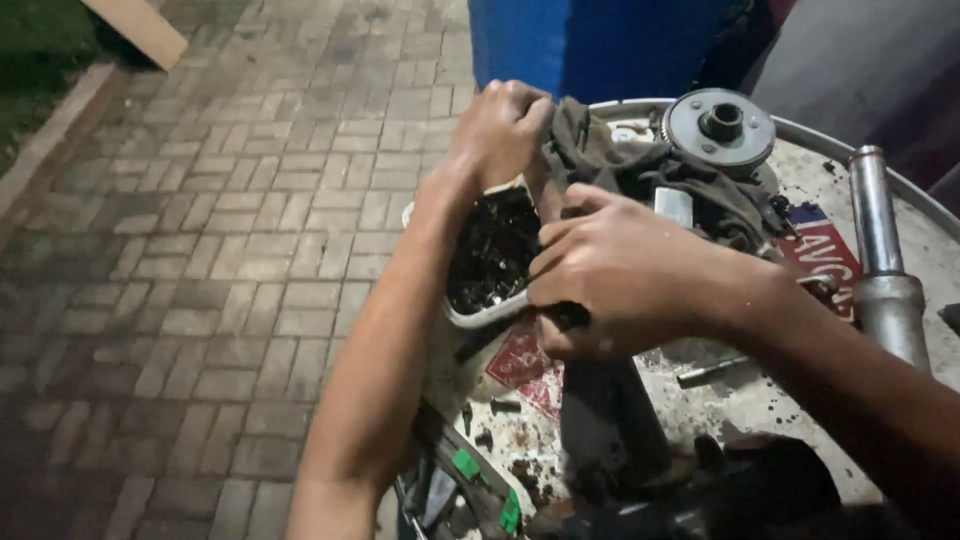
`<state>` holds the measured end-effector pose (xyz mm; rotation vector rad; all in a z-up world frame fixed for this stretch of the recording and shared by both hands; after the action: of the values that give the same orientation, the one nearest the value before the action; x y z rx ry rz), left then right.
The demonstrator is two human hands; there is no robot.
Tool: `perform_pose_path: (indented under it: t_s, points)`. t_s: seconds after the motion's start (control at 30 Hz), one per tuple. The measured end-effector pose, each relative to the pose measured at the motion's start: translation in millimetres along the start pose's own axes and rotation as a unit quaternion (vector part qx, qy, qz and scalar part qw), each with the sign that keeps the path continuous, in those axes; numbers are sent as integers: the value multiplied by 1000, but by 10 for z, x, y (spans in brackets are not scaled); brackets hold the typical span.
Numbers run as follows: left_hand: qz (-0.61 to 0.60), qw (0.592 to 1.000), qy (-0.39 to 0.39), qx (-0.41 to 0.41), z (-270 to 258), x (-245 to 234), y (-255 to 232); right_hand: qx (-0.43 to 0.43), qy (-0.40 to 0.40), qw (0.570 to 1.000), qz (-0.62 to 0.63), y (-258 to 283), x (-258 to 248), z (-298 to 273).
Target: The person scrubs a long, cylindrical metal rod with a wire brush held in the right hand while stabilizing the rod with the left hand. After scrubbing, the person wipes the rod with a cloth to remove debris.
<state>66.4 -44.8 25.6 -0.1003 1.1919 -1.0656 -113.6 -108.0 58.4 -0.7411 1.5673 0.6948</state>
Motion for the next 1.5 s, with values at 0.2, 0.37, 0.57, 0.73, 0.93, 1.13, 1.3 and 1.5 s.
perform_pose_path:
  t_s: [0.2, 0.37, 0.57, 0.73, 0.93, 1.13, 1.3, 1.5]
  points:
    - [10, 1000, -3, 18, 14, -34, -37, 41, -190, 980, -48, -600, -179, -148]
    - [8, 1000, 7, -13, -40, -88, -59, -153, -234, 956, -88, 308, -87, -6]
    - [-27, 1000, 7, -11, -38, -121, -123, 26, -308, 948, -82, -677, -141, -204]
    - [-11, 1000, -13, -17, -31, -46, -8, -61, -180, 981, -25, -31, 36, 4]
    - [9, 1000, -8, -2, 40, 31, 42, 54, -210, 976, 7, -731, 21, -108]
    - [-35, 999, 24, -31, -92, -84, -110, -35, -147, 989, 11, -55, 76, 44]
    - [8, 1000, 6, -8, -13, -60, -59, -36, -287, 957, -30, -550, 72, -78]
    - [10, 1000, -5, 18, -57, -115, -55, -67, -249, 964, -68, -215, 0, -68]
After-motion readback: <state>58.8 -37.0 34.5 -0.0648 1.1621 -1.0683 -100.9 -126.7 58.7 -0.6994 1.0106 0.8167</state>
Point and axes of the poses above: each hand's wrist, its own z-axis towards the middle knuckle, its own x-axis out of the palm, y = z × x, the point moved 7 cm from there along z, towards the middle knuckle, and after that the axes turned 3 degrees about -z, right-handed, at the moved point
